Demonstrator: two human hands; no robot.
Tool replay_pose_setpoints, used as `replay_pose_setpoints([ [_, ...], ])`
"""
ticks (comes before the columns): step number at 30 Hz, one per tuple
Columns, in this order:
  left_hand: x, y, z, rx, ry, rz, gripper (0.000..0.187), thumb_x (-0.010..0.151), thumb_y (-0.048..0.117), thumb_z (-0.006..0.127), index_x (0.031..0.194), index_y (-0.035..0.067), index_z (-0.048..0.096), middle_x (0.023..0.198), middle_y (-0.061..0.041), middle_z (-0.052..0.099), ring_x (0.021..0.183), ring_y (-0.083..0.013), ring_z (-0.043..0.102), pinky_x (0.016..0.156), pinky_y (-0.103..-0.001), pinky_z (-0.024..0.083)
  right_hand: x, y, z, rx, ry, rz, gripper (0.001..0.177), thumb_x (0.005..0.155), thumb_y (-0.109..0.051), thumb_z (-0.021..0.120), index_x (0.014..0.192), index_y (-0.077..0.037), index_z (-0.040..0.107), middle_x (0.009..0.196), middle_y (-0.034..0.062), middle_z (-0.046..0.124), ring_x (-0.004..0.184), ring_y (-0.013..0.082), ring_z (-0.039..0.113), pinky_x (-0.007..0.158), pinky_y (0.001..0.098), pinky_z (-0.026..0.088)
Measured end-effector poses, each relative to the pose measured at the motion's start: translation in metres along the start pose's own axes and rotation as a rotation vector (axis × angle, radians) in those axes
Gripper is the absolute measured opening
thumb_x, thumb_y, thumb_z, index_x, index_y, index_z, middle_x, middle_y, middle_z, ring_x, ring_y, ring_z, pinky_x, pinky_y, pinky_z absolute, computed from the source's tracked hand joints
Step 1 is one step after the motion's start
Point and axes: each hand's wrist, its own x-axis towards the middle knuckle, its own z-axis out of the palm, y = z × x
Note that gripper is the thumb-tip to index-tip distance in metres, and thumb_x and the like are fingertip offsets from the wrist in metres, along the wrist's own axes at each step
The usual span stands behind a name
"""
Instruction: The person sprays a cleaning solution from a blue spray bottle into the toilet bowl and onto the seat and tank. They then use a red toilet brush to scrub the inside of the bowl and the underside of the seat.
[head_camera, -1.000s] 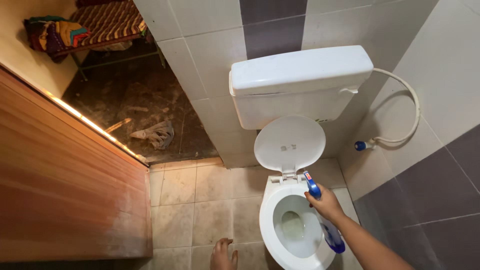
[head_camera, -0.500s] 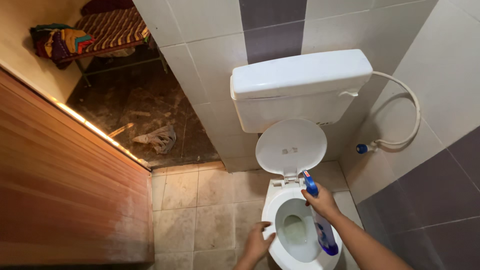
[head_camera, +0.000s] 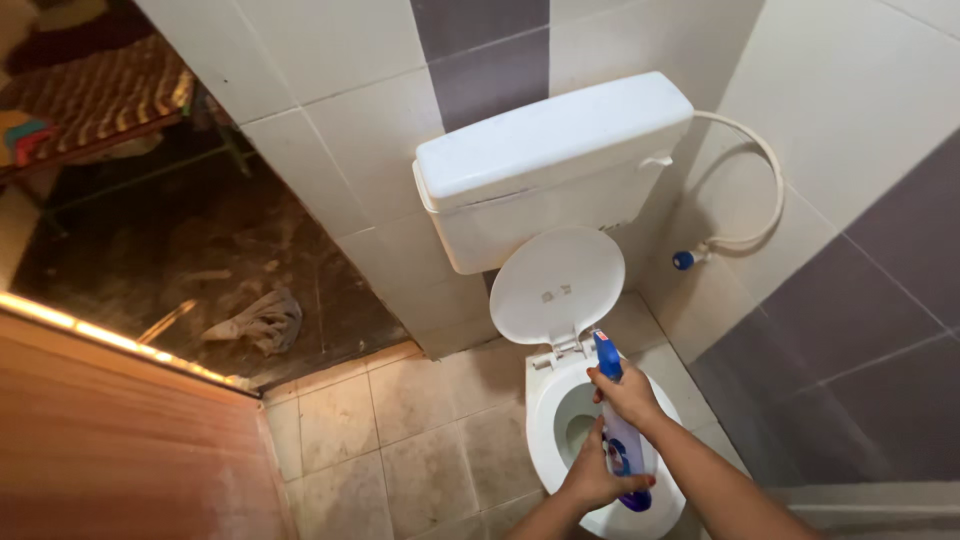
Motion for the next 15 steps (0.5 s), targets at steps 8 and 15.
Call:
replay_pose_setpoints([
  [8,-0.015,-0.036,-0.011,-0.011,-0.047,-0.056,0.118,0.071,0.039,0.090,0.157,-0.001,0.020,0.133,-0.016,0.060,0.120,-0.0253,0.064,0.104,-0.035,0.051,-0.028,0.001,0.030,0.222,0.066,0.052,0.030,0.085,-0.024,0.074,0.107,-0.005,0.067,0.079,0.0041,0.068,0.064,0.0166,0.066,0.065,0.0334,0.054],
  [15,-0.026,-0.061,-0.016,0.080,-0.119,-0.078,0.115,0.072,0.045,0.091,0.153,-0.003,0.024,0.132,-0.018,0.062,0.119,-0.0253,0.065,0.103,-0.035,0.052,-0.049,0.009,0.040,0.133,0.151,0.166,0.032,0.090,-0.026,0.075,0.103,0.002,0.069,0.076,0.0095,0.069,0.066,0.0168,0.067,0.066,0.0329,0.054],
])
